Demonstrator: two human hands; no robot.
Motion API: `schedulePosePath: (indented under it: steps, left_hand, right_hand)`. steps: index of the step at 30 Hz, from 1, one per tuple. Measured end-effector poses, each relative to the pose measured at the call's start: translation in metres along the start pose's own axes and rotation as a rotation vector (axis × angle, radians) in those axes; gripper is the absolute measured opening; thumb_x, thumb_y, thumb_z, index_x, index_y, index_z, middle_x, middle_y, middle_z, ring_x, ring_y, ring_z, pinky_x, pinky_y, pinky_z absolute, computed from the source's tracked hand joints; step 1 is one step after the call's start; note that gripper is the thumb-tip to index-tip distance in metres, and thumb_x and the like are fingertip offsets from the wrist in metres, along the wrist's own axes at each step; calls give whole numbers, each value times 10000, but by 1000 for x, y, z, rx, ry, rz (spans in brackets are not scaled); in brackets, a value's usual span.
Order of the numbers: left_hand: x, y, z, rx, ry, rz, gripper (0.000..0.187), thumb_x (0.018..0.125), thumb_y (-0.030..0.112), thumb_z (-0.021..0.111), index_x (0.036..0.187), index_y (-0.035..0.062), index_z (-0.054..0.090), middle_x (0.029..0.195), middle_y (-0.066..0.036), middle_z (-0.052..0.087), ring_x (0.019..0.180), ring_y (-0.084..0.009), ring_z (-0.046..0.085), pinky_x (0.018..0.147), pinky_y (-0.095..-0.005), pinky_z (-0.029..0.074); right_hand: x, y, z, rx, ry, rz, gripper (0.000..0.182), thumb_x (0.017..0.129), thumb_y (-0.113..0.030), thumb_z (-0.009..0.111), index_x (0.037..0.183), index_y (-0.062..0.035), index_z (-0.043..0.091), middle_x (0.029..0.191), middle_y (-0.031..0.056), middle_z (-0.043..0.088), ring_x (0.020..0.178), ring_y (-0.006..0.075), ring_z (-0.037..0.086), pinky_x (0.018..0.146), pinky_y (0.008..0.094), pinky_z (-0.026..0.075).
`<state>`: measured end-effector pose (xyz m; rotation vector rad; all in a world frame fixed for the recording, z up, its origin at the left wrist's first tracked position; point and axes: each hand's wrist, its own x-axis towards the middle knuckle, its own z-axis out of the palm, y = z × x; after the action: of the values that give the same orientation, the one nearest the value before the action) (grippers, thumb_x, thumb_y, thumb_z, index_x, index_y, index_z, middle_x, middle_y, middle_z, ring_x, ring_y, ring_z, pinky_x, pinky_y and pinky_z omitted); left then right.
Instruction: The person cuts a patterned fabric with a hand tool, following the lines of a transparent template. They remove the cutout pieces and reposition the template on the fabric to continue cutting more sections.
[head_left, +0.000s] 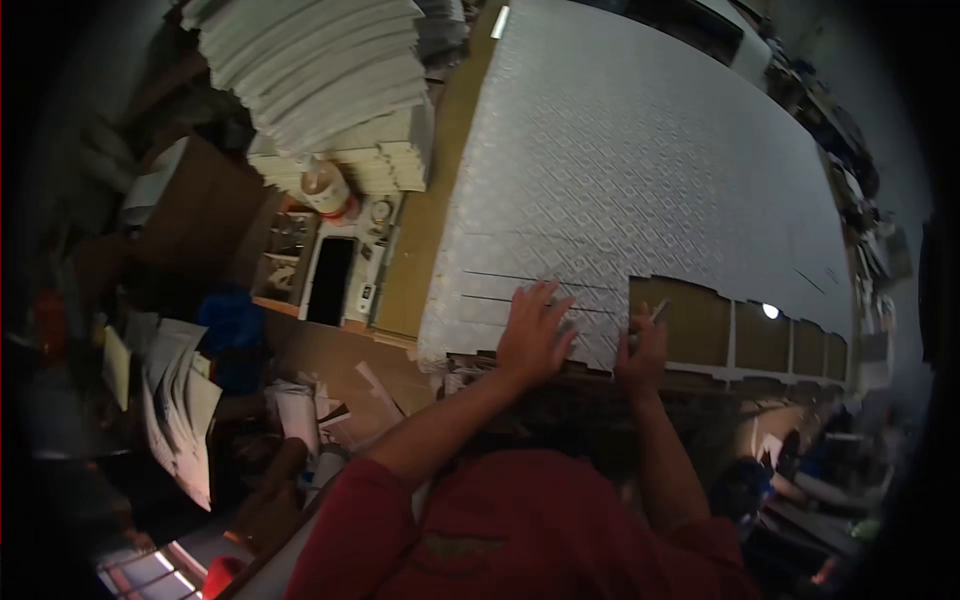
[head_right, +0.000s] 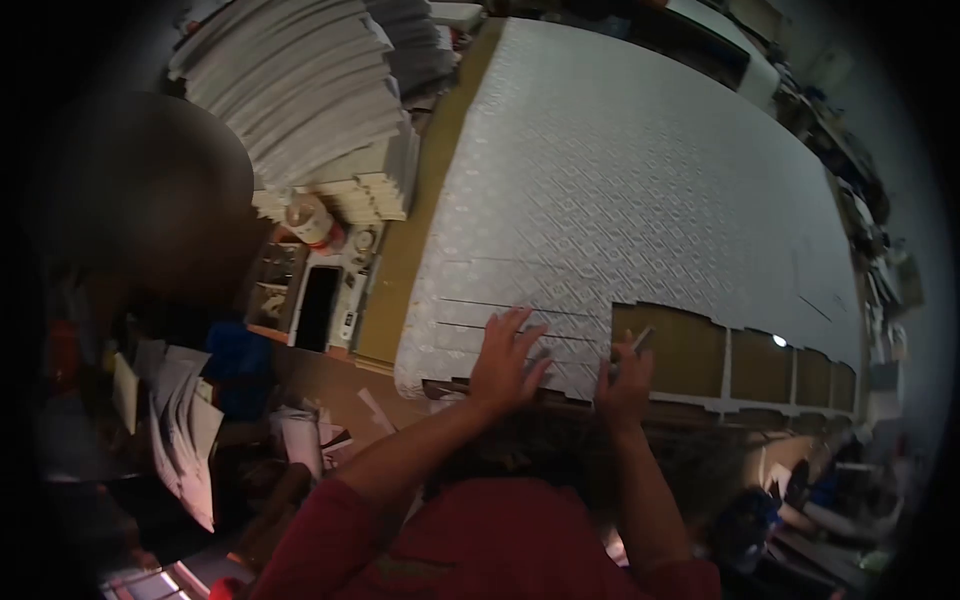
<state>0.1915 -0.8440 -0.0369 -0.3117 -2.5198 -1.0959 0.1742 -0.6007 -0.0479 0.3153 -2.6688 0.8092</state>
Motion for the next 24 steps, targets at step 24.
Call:
schedulePosePath:
  steps: [24]
  left_hand:
    - [7,-96,-116,303,-226,77,766,787,484,860,1391,77,623,1536,-285,450,1449,-474,396,1222,-595,276]
  right_hand:
    - [7,-29,-6,131,-46,-181,404,798,-104,850,1140,-45,642,1313,196,683,1177,442,630,985,481,529]
